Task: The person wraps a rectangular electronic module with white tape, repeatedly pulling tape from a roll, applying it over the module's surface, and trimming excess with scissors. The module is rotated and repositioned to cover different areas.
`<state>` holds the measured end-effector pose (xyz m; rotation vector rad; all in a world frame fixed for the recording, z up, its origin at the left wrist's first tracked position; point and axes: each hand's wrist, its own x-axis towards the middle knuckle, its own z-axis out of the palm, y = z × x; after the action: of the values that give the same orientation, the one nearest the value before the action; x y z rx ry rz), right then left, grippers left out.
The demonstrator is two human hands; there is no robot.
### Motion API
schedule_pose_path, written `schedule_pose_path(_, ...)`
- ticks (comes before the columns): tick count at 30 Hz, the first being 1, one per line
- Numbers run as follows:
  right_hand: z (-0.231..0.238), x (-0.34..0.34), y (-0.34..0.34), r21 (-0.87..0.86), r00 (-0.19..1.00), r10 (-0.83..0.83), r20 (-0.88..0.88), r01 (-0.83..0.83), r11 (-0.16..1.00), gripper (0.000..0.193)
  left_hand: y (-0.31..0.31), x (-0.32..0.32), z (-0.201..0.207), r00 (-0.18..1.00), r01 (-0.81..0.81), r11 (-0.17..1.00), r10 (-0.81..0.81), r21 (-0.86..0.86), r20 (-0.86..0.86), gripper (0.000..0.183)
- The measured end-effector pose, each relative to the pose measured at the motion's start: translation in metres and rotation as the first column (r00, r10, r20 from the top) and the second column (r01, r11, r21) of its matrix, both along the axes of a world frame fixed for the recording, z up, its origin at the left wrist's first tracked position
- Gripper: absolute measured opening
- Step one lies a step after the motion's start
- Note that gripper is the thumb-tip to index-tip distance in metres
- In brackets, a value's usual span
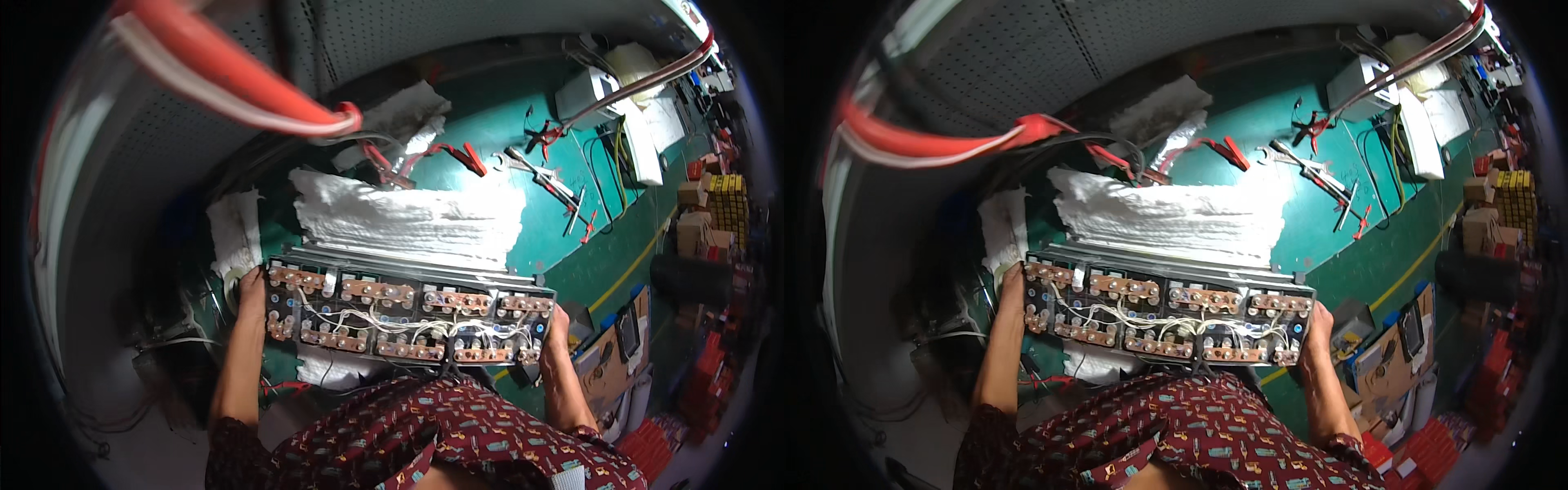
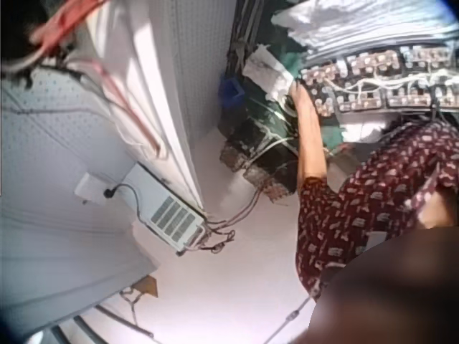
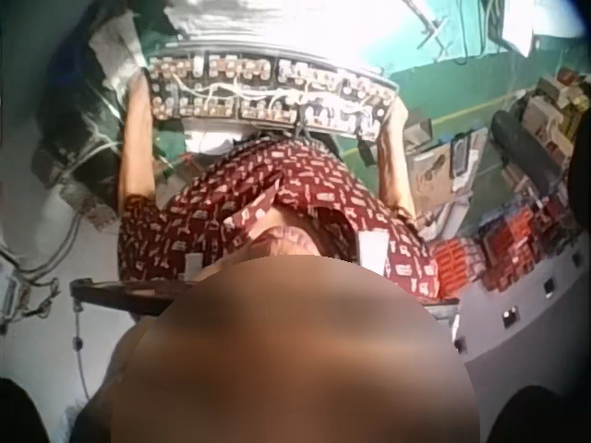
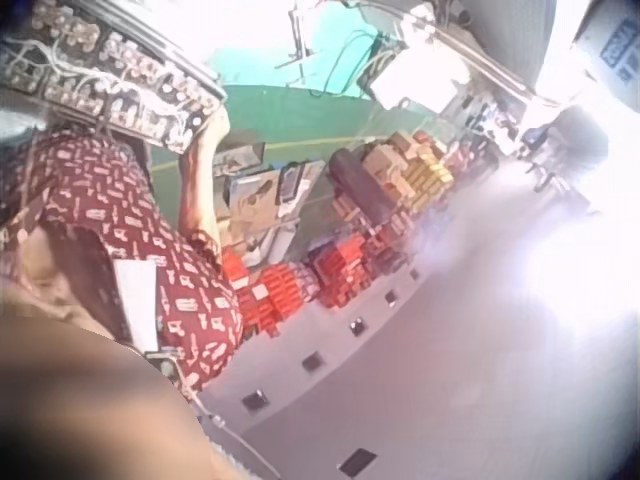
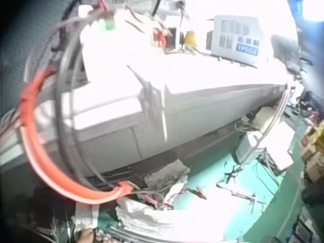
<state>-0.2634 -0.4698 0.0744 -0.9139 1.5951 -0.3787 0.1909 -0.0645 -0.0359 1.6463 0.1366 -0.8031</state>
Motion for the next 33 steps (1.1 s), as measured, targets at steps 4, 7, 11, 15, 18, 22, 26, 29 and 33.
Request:
schedule_pose_path(4, 0.005, -0.003, 0.017, 0.083, 0.997, -0.073, 0.028, 0.071, 0.994, 0.024, -0.003, -0.013, 0.041, 0.996, -0.008, 0.997, 0.015, 0.083, -0.084, 0.02)
schedule_pose_path(7, 0.015, 0.008, 0.003, 0.063, 0.999, 0.016, -0.035, -0.014, 0.998, 0.025, 0.001, -0.003, 0.033, 0.996, -0.016, 0.997, 0.023, 0.081, -0.088, 0.02)
schedule_pose_path(11, 0.007, 0.004, -0.007, 0.012, 0.996, -0.08, 0.045, 0.08, 0.997, 0.025, 0.014, -0.001, 0.01, 0.992, -0.043, 0.997, 0.05, 0.061, -0.116, 0.022)
schedule_pose_path(15, -0.011, -0.008, 0.008, 0.07, 0.996, -0.078, -0.031, 0.08, 0.994, 0.026, 0.011, -0.009, 0.041, 0.988, 0.006, 0.999, 0.0, 0.036, -0.157, 0.025)
schedule_pose_path(18, -0.007, -0.015, -0.008, 0.027, 0.999, 0.004, -0.047, -0.003, 1.0, 0.025, -0.015, -0.013, 0.054, 0.989, -0.019, 0.994, 0.034, 0.104, -0.142, 0.022)
schedule_pose_path(22, 0.005, 0.009, -0.002, 0.076, 0.996, -0.083, -0.009, 0.084, 0.994, 0.025, -0.011, -0.005, 0.071, 0.987, 0.011, 0.999, -0.005, 0.032, -0.159, 0.022)
schedule_pose_path(26, -0.013, -0.005, 0.004, 0.005, 1.0, -0.001, -0.012, 0.001, 1.0, 0.027, 0.007, -0.015, 0.087, 0.982, 0.13, 0.991, -0.125, 0.026, -0.139, 0.035)
schedule_pose_path(29, -0.017, -0.004, -0.001, 0.03, 1.0, -0.02, 0.015, 0.02, 0.999, 0.029, 0.008, -0.02, 0.078, 0.986, 0.045, 0.999, -0.045, -0.007, -0.158, 0.035)
schedule_pose_path(33, -0.021, -0.01, -0.002, 0.105, 0.995, -0.006, 0.1, -0.004, 0.994, 0.023, 0.017, -0.022, 0.067, 0.984, -0.077, 0.997, 0.078, 0.009, -0.161, 0.034)
